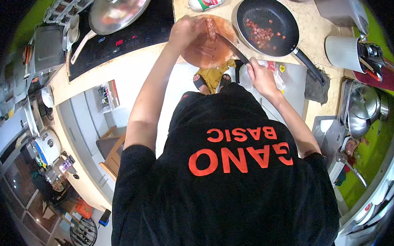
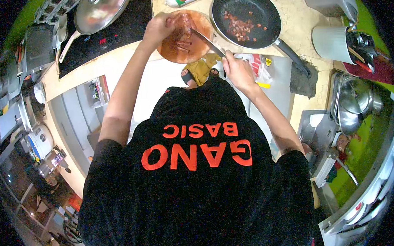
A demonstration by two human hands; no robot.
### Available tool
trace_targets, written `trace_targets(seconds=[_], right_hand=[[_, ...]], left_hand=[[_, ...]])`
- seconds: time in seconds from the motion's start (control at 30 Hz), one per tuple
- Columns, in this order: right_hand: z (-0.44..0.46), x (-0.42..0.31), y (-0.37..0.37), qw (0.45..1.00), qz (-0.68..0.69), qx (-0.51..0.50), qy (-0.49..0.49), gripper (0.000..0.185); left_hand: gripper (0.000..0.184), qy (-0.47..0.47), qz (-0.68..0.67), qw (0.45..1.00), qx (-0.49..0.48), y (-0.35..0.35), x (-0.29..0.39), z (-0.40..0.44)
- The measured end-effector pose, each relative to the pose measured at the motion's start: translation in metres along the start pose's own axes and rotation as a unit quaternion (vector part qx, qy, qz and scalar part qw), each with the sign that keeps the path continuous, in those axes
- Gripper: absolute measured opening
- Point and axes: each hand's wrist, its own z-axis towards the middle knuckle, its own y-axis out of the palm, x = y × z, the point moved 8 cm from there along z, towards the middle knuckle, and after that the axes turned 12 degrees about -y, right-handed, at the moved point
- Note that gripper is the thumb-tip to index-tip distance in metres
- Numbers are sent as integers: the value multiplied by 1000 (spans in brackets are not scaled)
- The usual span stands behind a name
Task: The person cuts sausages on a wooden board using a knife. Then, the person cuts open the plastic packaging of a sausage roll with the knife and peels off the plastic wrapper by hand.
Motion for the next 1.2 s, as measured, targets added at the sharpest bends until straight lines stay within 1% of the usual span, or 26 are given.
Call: trace_targets(seconds=[0.03,0.07,0.1,0.17,0.2,0.23,0.3,0.33,0.37,0.43,0.47,0.53,0.57,0.6,0.63,0.67,0.73,0.83,0.97,1.03,1.07,1.13,1.2], right_hand=[[-2,-1,2,1000,-4,-7,25,19],[-1,1,8,1000,-4,0,14,19],[-3,1,11,1000,-3,1,17,19],[-5,0,13,1000,-15,1,26,20],[-5,-1,15,1000,-14,6,25,18],[-5,-6,12,1000,-14,6,27,18],[-2,-18,10,999,-33,-23,15,20],[0,-20,10,999,-34,-24,17,20],[4,-25,12,998,-43,-35,4,21],[10,-26,16,997,-54,-49,-11,22],[14,-24,18,997,-55,-50,-12,20],[22,-27,19,997,-56,-53,-19,19],[25,-24,15,997,-71,-41,-3,19],[26,-22,12,996,-86,-30,13,19],[26,-24,13,996,-86,-35,8,19],[26,-26,12,996,-86,-31,-2,20],[26,-37,6,996,-87,-27,-14,21],[27,-53,14,997,-52,-50,-11,25],[34,-62,25,995,-75,-61,-9,29],[38,-77,17,995,-86,-32,-41,21],[39,-78,20,995,-87,-33,-41,21],[43,-79,26,993,-102,-44,-52,20],[45,-80,26,991,-108,-50,-55,20]], left_hand=[[32,37,28,999,24,1,0,6],[32,104,10,992,68,-2,-2,6],[32,106,10,992,66,-7,1,1],[32,218,8,975,48,-22,32,-28],[32,237,-1,971,-16,-15,37,-44],[32,238,-1,971,-18,-12,37,-58],[34,289,2,956,-43,0,40,-83],[33,231,-3,971,-62,8,29,-82],[33,232,-5,971,-64,14,27,-87],[29,96,-17,995,-29,18,7,-85],[29,93,-18,995,-27,21,6,-89],[23,38,-91,994,40,10,-3,-93],[23,34,-91,994,45,10,-5,-95],[23,35,-67,994,78,4,-3,-98],[22,36,-41,992,110,-3,-1,-103],[22,31,-41,992,112,-5,1,-107],[23,-12,-75,989,126,-12,0,-111],[23,-3,-68,988,135,-5,-6,-109],[22,-29,-94,989,114,4,-8,-103],[23,-27,-112,987,108,6,-9,-100],[23,-27,-112,987,108,6,-11,-100],[25,1,-83,991,103,4,-3,-98],[25,-5,-86,991,102,3,-3,-97]])
